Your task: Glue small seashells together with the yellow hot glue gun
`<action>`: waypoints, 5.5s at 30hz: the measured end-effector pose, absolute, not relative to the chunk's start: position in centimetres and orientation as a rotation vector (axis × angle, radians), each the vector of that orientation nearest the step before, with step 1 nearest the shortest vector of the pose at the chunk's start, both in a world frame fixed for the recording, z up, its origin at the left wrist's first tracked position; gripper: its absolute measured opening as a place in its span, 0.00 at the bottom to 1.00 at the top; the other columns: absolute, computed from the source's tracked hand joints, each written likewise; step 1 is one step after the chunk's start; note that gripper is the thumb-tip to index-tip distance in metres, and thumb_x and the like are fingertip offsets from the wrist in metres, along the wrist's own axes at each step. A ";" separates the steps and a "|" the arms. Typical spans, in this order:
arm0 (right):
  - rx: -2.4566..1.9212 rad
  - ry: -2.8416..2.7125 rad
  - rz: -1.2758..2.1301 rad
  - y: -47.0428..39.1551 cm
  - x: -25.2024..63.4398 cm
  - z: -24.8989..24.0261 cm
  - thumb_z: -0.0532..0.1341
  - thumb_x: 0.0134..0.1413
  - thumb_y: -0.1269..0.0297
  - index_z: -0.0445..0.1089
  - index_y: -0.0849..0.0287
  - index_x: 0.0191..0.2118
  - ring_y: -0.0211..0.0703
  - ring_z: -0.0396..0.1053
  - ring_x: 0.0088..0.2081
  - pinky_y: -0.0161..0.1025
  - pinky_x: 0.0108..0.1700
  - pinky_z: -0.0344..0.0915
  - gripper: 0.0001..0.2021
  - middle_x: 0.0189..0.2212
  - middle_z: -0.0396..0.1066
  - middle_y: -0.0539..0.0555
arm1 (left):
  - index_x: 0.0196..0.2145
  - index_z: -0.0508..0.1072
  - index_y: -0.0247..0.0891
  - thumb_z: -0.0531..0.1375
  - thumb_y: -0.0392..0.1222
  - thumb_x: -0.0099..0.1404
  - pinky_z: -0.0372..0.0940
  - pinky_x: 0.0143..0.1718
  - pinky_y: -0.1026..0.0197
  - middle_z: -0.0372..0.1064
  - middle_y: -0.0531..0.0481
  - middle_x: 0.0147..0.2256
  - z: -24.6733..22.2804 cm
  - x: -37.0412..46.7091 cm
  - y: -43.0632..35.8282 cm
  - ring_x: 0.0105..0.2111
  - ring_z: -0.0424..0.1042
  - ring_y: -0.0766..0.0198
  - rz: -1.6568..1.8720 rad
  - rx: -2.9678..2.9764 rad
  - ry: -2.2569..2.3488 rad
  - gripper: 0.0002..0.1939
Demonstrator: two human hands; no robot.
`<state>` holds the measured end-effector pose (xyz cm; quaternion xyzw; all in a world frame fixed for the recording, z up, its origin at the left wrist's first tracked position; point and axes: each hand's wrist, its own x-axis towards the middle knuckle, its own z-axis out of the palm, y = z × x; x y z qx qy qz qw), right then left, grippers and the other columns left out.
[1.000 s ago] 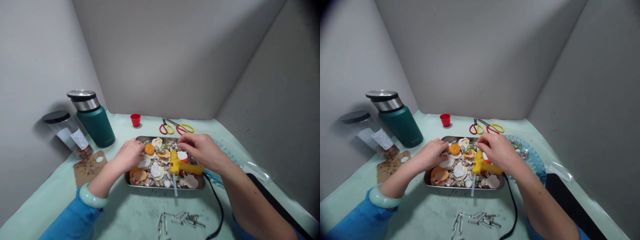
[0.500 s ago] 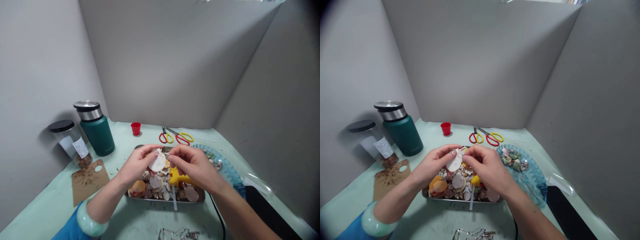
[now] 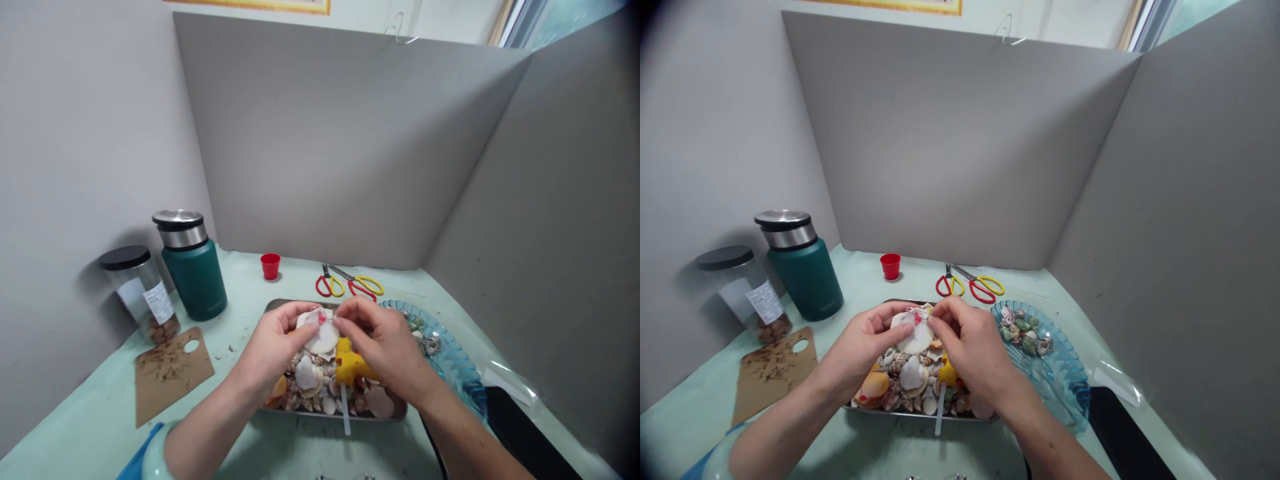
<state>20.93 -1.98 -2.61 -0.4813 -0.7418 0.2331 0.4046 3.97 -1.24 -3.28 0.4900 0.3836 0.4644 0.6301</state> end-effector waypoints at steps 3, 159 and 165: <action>-1.184 -1.880 0.603 -2.1 20.9 -2.6 0.56 0.57 0.66 0.66 0.57 0.32 0.34 0.63 0.23 0.32 0.26 0.58 0.04 0.23 0.67 0.47 | 0.40 0.73 0.34 0.63 0.42 0.55 0.68 0.30 0.63 0.75 0.44 0.34 -3.3 4.1 -1.2 0.32 0.73 0.62 1.072 1.100 0.936 0.15; -1.180 -2.095 0.523 -2.0 21.2 -2.2 0.58 0.57 0.63 0.67 0.58 0.28 0.34 0.62 0.24 0.32 0.27 0.57 0.08 0.22 0.67 0.46 | 0.32 0.65 0.37 0.62 0.45 0.58 0.57 0.25 0.67 0.66 0.56 0.25 -4.4 5.4 -2.2 0.23 0.63 0.71 1.188 0.829 0.745 0.11; -1.566 -2.440 0.207 -1.1 24.1 -2.4 0.66 0.43 0.60 0.70 0.56 0.28 0.41 0.66 0.25 0.36 0.25 0.52 0.07 0.23 0.72 0.51 | 0.31 0.67 0.35 0.63 0.43 0.57 0.56 0.21 0.68 0.66 0.53 0.26 -4.6 4.8 -1.2 0.23 0.64 0.71 1.234 0.704 0.719 0.10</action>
